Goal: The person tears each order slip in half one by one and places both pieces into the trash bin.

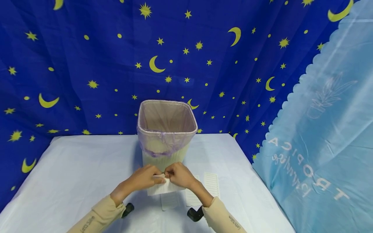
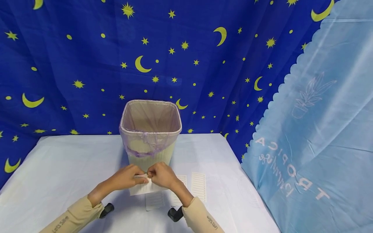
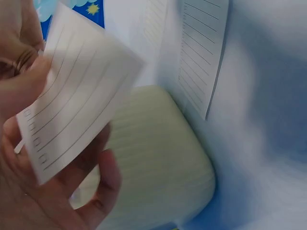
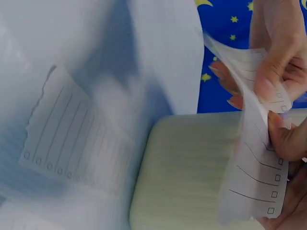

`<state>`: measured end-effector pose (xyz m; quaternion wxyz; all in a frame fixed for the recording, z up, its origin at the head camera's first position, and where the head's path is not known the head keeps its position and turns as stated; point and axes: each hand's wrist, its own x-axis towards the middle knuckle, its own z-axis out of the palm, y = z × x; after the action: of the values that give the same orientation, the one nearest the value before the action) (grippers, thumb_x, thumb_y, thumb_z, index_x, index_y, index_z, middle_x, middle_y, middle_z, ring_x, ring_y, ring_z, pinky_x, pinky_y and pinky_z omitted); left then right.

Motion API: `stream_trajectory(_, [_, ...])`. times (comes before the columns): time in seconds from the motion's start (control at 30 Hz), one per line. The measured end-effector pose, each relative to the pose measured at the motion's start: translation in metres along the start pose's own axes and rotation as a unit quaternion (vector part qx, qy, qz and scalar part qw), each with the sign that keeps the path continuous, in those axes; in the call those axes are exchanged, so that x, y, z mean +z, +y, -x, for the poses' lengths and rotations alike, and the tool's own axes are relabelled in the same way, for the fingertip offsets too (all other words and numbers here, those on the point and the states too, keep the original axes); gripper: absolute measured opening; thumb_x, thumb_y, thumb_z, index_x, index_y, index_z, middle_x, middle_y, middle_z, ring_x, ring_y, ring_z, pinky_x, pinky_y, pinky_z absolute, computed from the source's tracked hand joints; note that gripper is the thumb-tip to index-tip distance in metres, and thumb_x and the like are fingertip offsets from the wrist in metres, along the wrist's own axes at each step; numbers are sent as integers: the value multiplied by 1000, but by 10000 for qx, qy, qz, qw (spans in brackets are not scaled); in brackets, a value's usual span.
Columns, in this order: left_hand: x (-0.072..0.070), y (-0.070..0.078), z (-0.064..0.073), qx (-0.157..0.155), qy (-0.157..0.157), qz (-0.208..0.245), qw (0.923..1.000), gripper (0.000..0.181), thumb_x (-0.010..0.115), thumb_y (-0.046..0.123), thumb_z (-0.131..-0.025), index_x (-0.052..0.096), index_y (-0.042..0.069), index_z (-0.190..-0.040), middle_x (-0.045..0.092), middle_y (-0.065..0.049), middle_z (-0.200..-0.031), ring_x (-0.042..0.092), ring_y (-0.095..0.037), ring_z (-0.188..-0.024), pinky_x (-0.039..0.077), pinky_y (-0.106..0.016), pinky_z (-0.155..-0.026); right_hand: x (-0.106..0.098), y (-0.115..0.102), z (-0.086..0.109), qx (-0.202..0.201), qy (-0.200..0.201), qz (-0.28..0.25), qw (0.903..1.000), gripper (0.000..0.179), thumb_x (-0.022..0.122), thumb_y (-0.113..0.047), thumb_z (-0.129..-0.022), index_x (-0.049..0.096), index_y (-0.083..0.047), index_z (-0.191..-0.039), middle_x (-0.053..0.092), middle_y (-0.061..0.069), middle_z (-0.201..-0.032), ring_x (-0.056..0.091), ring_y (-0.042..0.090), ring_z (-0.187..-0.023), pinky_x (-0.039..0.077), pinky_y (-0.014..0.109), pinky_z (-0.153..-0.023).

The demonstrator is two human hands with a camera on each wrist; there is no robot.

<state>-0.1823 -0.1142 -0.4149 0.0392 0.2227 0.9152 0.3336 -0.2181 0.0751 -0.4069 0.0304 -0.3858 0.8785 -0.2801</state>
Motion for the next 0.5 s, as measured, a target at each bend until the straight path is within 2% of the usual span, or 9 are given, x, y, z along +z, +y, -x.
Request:
stream_trajectory(0.07, [-1,-2,2,-243,-89,101,9996,30,73,35,-86,74,5,-88,71,-3,-87,62,-15,-72,50,-33,-62,-2,-2,0,-43,-79,158,9998,19,64,1,-83,65,-11,-70,52,-10,-62,36,-3,-55,30,13,-51])
stream_trajectory(0.13, [-1,-4,2,-292,-153,159,9993,34,75,34,-85,75,5,-103,72,-13,-100,65,-22,-78,53,-39,-70,-5,-4,0,-75,-179,343,9992,15,65,-3,-85,70,-13,-75,57,-11,-65,39,-4,-57,33,12,-52])
stream_trajectory(0.17, [-2,-4,3,-251,-191,173,9994,34,74,32,-85,75,5,-105,73,-13,-101,66,-22,-80,53,-39,-71,-7,-6,0,-77,-236,428,9988,14,65,-5,-85,71,-14,-77,59,-11,-66,39,-4,-57,34,12,-52])
stream_trajectory(0.3, [-3,-5,3,-18,-257,222,9994,21,72,27,-87,78,10,-99,75,-9,-95,64,-16,-72,53,-34,-66,-14,-9,-1,-59,-445,555,9974,4,73,-15,-82,74,-18,-83,67,-13,-72,47,-6,-61,38,13,-54])
stream_trajectory(0.33, [-4,-5,3,0,-209,192,9996,20,72,27,-87,78,11,-98,75,-8,-100,66,-14,-75,54,-33,-68,-15,-9,-1,-40,-468,567,9973,4,75,-18,-80,75,-19,-84,68,-14,-74,49,-8,-63,39,13,-56])
stream_trajectory(0.37, [-4,-5,4,3,-202,162,9997,18,72,26,-88,79,12,-95,75,-8,-94,65,-14,-74,53,-33,-66,-15,-9,-1,-49,-492,565,9972,3,76,-19,-79,74,-19,-81,67,-13,-73,48,-7,-63,38,13,-55])
stream_trajectory(0.5, [-2,-3,7,-376,-85,39,9993,16,72,31,-87,74,15,-86,65,-3,-83,50,-11,-68,41,-29,-59,-10,-7,0,-196,-387,664,9968,8,76,-16,-82,73,-16,-74,65,-13,-70,40,-4,-58,33,13,-52])
